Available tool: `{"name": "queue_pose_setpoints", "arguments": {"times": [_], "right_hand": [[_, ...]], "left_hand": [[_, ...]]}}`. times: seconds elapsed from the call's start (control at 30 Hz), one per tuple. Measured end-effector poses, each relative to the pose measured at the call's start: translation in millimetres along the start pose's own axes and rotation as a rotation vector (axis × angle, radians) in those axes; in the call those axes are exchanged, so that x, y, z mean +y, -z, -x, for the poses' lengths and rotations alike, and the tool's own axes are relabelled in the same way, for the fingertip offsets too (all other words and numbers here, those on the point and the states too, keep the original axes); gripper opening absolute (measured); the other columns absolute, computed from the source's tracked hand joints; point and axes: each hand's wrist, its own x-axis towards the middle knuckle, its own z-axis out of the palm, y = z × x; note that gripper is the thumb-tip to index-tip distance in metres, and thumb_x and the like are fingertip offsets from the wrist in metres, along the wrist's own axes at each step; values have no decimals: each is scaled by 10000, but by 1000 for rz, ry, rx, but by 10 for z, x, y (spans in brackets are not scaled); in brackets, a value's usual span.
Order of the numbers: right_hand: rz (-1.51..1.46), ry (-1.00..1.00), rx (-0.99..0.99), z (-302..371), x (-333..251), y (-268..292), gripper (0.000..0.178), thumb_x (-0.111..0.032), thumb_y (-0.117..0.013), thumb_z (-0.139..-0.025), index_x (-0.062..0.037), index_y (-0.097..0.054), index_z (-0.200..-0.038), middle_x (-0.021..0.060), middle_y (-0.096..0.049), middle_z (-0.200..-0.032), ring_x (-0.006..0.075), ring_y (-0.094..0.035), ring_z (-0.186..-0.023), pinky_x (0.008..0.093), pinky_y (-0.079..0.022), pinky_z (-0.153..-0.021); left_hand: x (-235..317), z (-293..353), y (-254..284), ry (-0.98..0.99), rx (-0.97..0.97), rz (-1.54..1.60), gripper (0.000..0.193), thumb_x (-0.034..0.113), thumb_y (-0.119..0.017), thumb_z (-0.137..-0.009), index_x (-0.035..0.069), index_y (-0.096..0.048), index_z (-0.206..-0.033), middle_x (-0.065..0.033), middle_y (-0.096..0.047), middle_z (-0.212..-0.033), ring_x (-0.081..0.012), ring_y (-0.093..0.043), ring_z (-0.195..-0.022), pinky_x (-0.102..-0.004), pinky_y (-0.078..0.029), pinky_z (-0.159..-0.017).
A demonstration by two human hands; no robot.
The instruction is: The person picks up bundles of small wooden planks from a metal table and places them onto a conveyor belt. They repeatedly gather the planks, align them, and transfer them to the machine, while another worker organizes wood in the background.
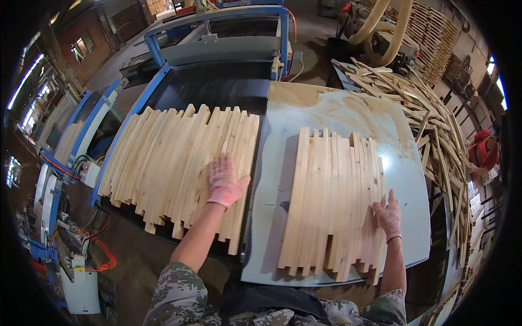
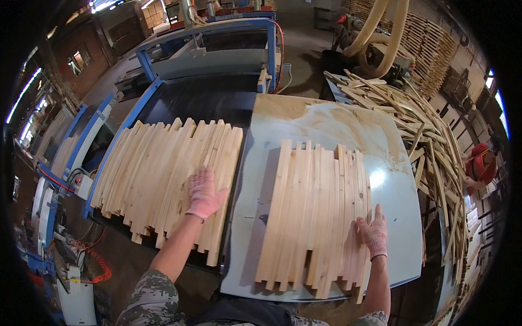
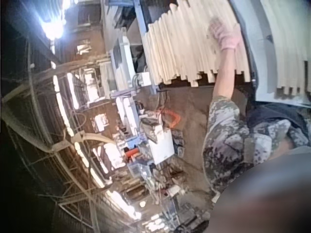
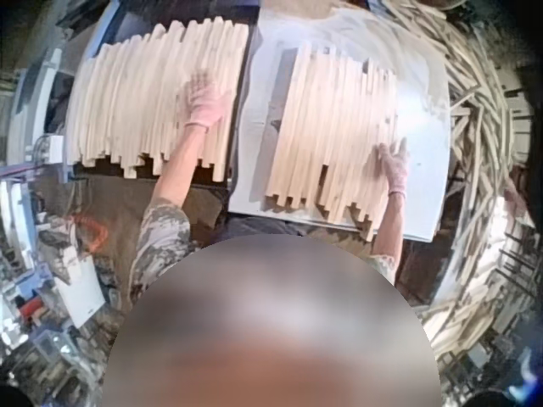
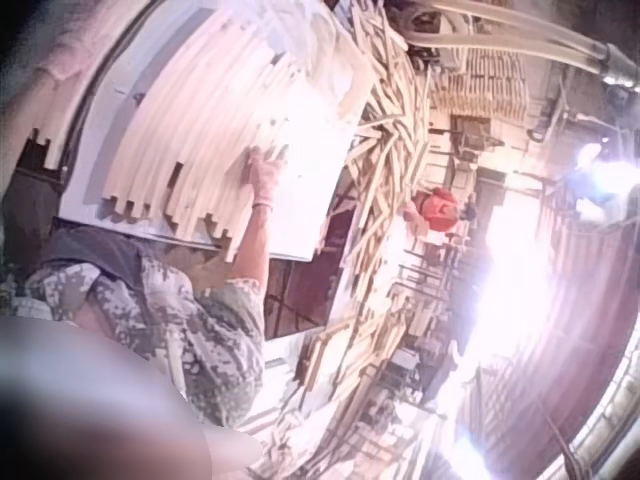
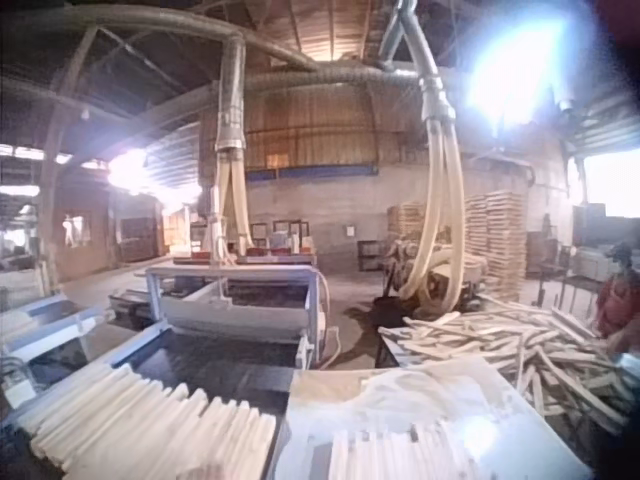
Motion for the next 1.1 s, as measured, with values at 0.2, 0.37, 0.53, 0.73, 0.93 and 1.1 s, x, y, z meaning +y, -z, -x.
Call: {"name": "queue_pose_setpoints", "arguments": {"times": [0.2,0.37,0.53,0.73,0.93,1.1], "right_hand": [[-44,247,-23,1325,-1892,43,927,-207,-758,-912,-63,-288,-1699,266,-363,-1693,440,-372,-1549,478,-324,-1283],[221,205,-181,1965,-2775,-724,993,-186,-792,-868,-68,-269,-1704,249,-354,-1701,429,-295,-1589,485,-281,-1305],[522,56,-207,1926,-3198,-1102,991,-213,-800,-882,-95,-266,-1709,206,-290,-1748,406,-255,-1616,463,-245,-1328],[490,75,-134,1954,-3102,-1204,964,-192,-797,-879,-82,-294,-1694,230,-340,-1722,417,-302,-1597,461,-257,-1322],[440,191,68,2191,-2906,-1160,833,-227,-768,-863,-34,-425,-1597,261,-481,-1599,448,-400,-1518,511,-322,-1266],[391,343,119,2901,-2997,-859,453,-210,-647,-897,-49,-599,-1317,268,-597,-1316,458,-525,-1285,527,-410,-1119]], "left_hand": [[-2626,489,852,312,160,-1,1076,527,-757,-888,-14,-258,-1674,-276,-259,-1743,-445,-205,-1627,-554,-132,-1336],[-4852,629,1607,651,301,-291,1089,535,-771,-867,3,-257,-1665,-262,-295,-1725,-437,-259,-1601,-566,-157,-1315],[-6169,627,2350,873,323,-433,1013,514,-729,-867,14,-296,-1634,-247,-302,-1719,-424,-274,-1593,-567,-175,-1298],[-6612,710,2470,828,242,-423,1083,560,-733,-863,-18,-279,-1658,-283,-320,-1713,-417,-262,-1616,-546,-127,-1331],[-6420,711,2771,686,119,-306,960,543,-753,-882,0,-425,-1603,-294,-467,-1610,-404,-446,-1509,-523,-335,-1254],[-5997,1840,2140,266,659,392,723,223,-671,-1058,29,-350,-1676,-186,-385,-1723,-313,-391,-1570,-430,-309,-1280]]}}
